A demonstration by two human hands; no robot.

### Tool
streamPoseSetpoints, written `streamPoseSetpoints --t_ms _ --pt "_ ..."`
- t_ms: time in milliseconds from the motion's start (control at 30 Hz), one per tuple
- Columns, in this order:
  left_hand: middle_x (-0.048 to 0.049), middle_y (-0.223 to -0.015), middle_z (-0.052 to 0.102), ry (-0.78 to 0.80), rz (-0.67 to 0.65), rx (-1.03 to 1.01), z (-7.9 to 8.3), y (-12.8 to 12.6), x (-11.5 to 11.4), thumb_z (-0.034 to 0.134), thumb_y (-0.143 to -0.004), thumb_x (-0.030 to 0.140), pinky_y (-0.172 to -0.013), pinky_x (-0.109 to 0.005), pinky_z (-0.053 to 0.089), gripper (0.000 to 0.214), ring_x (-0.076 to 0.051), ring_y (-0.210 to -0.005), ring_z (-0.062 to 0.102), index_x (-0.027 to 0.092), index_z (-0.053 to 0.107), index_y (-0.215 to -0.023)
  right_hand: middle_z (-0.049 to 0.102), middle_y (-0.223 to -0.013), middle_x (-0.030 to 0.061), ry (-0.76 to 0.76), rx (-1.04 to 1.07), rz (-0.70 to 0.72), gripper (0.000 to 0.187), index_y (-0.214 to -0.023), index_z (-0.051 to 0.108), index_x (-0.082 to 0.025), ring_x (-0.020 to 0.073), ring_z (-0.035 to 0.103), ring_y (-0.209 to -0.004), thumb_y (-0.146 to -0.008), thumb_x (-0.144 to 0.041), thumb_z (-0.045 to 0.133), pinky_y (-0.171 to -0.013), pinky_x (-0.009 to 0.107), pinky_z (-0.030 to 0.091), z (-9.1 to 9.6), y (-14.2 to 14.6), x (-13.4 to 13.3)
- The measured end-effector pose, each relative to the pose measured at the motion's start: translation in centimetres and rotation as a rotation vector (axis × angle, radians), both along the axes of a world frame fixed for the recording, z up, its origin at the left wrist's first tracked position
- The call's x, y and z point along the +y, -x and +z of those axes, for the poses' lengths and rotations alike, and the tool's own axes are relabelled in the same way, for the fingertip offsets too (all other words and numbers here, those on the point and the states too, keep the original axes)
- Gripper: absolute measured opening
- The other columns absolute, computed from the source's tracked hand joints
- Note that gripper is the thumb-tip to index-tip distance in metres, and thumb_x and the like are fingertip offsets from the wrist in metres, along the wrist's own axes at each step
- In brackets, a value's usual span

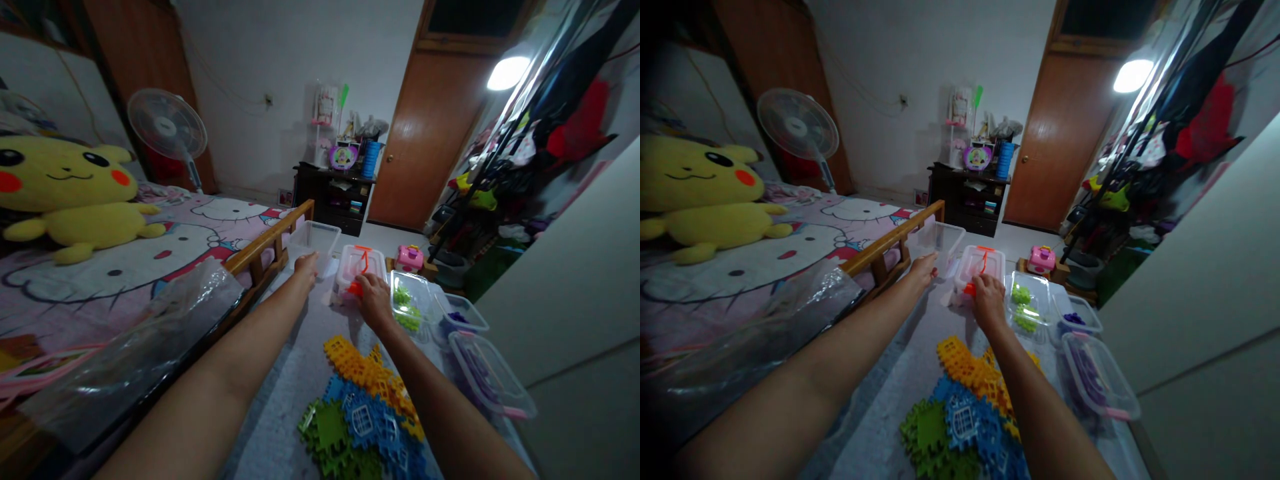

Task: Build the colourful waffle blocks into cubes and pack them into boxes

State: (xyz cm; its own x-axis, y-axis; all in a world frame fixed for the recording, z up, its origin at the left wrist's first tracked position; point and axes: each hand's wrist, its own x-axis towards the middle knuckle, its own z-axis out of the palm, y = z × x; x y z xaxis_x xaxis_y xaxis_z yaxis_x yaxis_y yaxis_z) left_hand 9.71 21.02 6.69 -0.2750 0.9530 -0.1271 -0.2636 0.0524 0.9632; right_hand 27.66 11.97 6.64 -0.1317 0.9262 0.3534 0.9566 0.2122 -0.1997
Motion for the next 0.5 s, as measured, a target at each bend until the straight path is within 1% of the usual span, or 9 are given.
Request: streamPoseSetpoints --t_ms 67,133,200,267,333,433,500 --pt "-0.0097 -0.125 0.060 0.075 -0.025 0.006 0.0 -0.2 -0.9 0.060 -0.093 0.036 -0.089 -0.044 0.054 0.038 -0.025 -0.107 0.062 0.016 0.058 -0.125 0.058 -0.132 0.0104 0.012 -0.002 -0.002 0.040 -0.125 0.062 -0.022 0.0264 0.050 -0.117 -0.086 -0.020 0.059 -0.100 0.037 0.033 0.4 0.5 -0.3" --pt "-0.0095 -0.124 0.060 0.134 -0.064 0.012 -0.1 -0.6 -2.2 0.059 -0.094 0.036 -0.088 -0.043 0.055 0.036 -0.024 -0.106 0.062 0.016 0.058 -0.124 0.059 -0.130 0.0100 0.026 -0.008 -0.005 0.037 -0.123 0.063 -0.024 0.0267 0.050 -0.116 -0.086 -0.021 0.059 -0.099 0.037 0.033 0.9 1.2 -0.8" --pt "-0.0095 -0.113 0.064 0.186 -0.116 0.019 -0.4 -0.9 -4.0 0.063 -0.092 0.035 -0.081 -0.039 0.055 0.030 -0.021 -0.097 0.064 0.015 0.062 -0.114 0.059 -0.128 0.0102 0.041 -0.020 -0.003 0.034 -0.120 0.064 -0.025 0.0269 0.050 -0.115 -0.086 -0.022 0.059 -0.096 0.037 0.033 1.4 1.9 -1.6" --pt "-0.0085 -0.094 0.067 0.215 -0.156 0.026 -0.7 -1.2 -6.1 0.071 -0.084 0.033 -0.068 -0.031 0.052 0.025 -0.019 -0.082 0.064 0.014 0.065 -0.098 0.060 -0.125 0.0108 0.044 -0.035 0.010 0.030 -0.117 0.064 -0.024 0.0271 0.051 -0.113 -0.087 -0.025 0.060 -0.094 0.037 0.034 1.8 2.6 -2.7" --pt "-0.0061 -0.085 0.067 0.206 -0.153 0.027 -1.0 -1.1 -8.3 0.077 -0.076 0.032 -0.060 -0.026 0.046 0.027 -0.017 -0.074 0.062 0.015 0.063 -0.092 0.061 -0.121 0.0111 0.032 -0.052 0.029 0.028 -0.115 0.064 -0.024 0.0271 0.051 -0.111 -0.088 -0.028 0.061 -0.093 0.037 0.035 2.0 3.4 -3.8" --pt "-0.0044 -0.092 0.066 0.163 -0.097 0.016 -1.4 -0.5 -11.2 0.078 -0.073 0.036 -0.060 -0.024 0.043 0.037 -0.014 -0.074 0.060 0.018 0.057 -0.099 0.062 -0.116 0.0115 0.024 -0.080 0.069 0.025 -0.110 0.064 -0.022 0.0273 0.052 -0.107 -0.088 -0.034 0.064 -0.090 0.037 0.037 2.3 4.9 -5.6" --pt "-0.0042 -0.095 0.065 0.118 -0.073 0.000 -1.5 0.2 -12.4 0.077 -0.072 0.039 -0.062 -0.024 0.043 0.039 -0.014 -0.076 0.060 0.019 0.056 -0.099 0.063 -0.113 0.0115 0.030 -0.077 0.103 0.026 -0.109 0.064 -0.021 0.0274 0.052 -0.104 -0.089 -0.037 0.064 -0.089 0.038 0.039 2.6 6.2 -6.7"
